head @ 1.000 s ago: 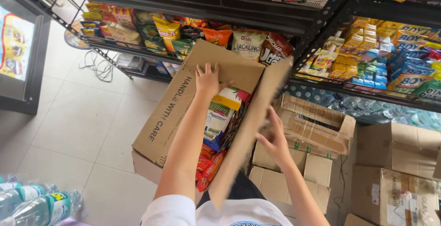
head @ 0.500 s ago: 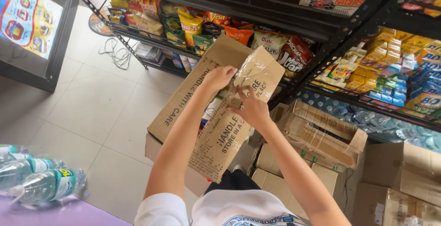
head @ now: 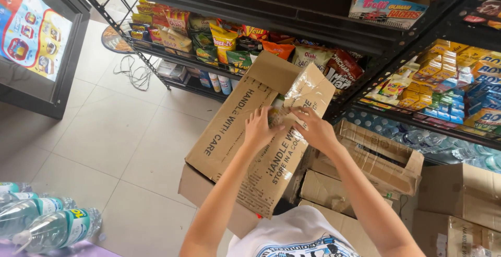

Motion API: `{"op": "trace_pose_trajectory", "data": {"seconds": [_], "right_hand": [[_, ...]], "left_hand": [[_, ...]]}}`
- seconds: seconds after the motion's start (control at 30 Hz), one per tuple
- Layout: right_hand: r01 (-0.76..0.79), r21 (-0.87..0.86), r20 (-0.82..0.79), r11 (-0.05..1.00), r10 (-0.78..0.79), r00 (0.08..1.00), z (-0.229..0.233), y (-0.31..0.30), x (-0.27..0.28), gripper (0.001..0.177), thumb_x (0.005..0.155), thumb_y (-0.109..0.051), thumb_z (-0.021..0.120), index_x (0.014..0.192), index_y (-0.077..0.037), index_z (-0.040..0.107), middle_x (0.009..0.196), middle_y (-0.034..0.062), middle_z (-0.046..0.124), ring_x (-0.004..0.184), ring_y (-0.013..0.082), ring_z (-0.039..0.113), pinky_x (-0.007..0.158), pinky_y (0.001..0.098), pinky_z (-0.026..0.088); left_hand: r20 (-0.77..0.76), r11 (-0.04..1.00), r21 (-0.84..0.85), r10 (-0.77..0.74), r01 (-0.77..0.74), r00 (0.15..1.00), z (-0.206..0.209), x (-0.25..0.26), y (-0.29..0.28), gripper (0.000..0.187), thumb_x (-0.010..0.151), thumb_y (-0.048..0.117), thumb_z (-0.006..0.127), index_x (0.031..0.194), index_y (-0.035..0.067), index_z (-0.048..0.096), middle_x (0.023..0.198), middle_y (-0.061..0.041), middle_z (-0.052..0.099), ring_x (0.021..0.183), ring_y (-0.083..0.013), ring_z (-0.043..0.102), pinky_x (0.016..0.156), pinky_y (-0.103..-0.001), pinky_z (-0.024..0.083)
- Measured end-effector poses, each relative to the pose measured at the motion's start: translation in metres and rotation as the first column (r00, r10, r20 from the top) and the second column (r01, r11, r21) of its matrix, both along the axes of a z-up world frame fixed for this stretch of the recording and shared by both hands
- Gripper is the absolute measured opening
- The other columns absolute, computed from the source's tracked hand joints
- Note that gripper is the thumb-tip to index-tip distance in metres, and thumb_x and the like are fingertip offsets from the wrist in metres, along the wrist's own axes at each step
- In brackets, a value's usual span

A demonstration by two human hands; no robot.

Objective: Packing various snack packages from store shelves into a cardboard box.

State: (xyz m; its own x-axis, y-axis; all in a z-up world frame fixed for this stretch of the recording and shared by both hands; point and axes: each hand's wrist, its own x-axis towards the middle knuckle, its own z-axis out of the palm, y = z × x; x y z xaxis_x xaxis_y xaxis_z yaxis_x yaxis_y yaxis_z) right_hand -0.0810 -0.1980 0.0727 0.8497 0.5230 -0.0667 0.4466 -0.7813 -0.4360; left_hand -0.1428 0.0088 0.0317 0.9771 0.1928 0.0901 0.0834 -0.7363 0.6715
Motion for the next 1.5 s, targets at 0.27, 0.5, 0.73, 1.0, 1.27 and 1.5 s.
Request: {"op": "trace_pose_trajectory", "data": {"seconds": [0.27,0.5,0.73,1.0,1.27,1.5], "right_hand": [[-0.089,0.224,0.036,0.971,0.083,0.996,0.011,-0.009,0.035,0.037,0.097,-0.037,0.066,0.123,-0.011,0.07,0.123,0.0084,0.07,0.105,0.0338,0.069,0.084,0.0432,0.056],[-0.176,0.217,-0.076,0.96,0.196,0.978,0.039,0.02,0.045,0.036,0.093,-0.038,0.069,0.118,-0.013,0.07,0.115,0.0038,0.07,0.085,0.0296,0.067,0.074,0.0394,0.055],[-0.363,0.391,0.021,0.846,0.386,0.922,-0.013,0.039,0.059,0.021,0.092,-0.028,0.077,0.106,-0.012,0.075,0.114,0.0063,0.062,0.076,0.0132,0.062,0.068,0.0285,0.05],[0.138,0.776,-0.508,0.615,0.48,0.716,-0.032,0.009,0.055,0.014,0.105,-0.013,0.065,0.113,-0.002,0.069,0.097,0.0075,0.061,0.077,0.0097,0.055,0.07,0.0254,0.046],[0.441,0.691,-0.667,0.573,0.272,0.693,-0.044,-0.051,0.024,0.011,0.103,-0.016,0.054,0.106,-0.007,0.058,0.084,0.0043,0.067,0.053,0.007,0.047,0.051,0.0233,0.043],[0.461,0.643,-0.503,0.611,-0.116,0.856,-0.052,-0.081,0.006,0.025,0.097,-0.023,0.068,0.111,-0.005,0.057,0.073,0.0027,0.046,0.057,0.0116,0.042,0.051,0.029,0.04]], "left_hand": [[0.122,0.997,-0.071,0.043,-0.035,0.992,-0.016,-0.009,0.002,0.072,0.083,0.054,0.077,0.136,0.011,0.054,0.126,-0.011,0.06,0.121,-0.0328,0.056,0.097,-0.048,0.038],[0.127,0.993,-0.107,0.054,-0.041,0.99,-0.017,-0.007,0.004,0.068,0.079,0.053,0.079,0.129,0.011,0.06,0.124,-0.009,0.063,0.119,-0.0305,0.056,0.1,-0.044,0.036],[0.177,0.998,-0.061,0.027,-0.016,0.984,-0.017,-0.006,0.009,0.05,0.081,0.055,0.08,0.106,0.012,0.07,0.108,-0.003,0.071,0.107,-0.0253,0.061,0.101,-0.042,0.041],[0.201,0.995,-0.098,-0.002,0.023,0.98,-0.035,-0.001,0.011,0.032,0.084,0.046,0.079,0.094,0.016,0.074,0.095,0.004,0.073,0.099,-0.0207,0.061,0.098,-0.041,0.039],[0.205,0.997,-0.066,-0.023,0.037,0.979,-0.028,-0.003,0.01,0.03,0.087,0.04,0.079,0.094,0.012,0.07,0.092,0.003,0.071,0.097,-0.0212,0.059,0.096,-0.04,0.04],[0.234,0.996,-0.066,-0.036,0.053,0.972,-0.024,-0.002,0.013,0.027,0.09,0.037,0.078,0.091,0.011,0.068,0.093,0.0,0.07,0.102,-0.025,0.06,0.094,-0.042,0.039]]}}
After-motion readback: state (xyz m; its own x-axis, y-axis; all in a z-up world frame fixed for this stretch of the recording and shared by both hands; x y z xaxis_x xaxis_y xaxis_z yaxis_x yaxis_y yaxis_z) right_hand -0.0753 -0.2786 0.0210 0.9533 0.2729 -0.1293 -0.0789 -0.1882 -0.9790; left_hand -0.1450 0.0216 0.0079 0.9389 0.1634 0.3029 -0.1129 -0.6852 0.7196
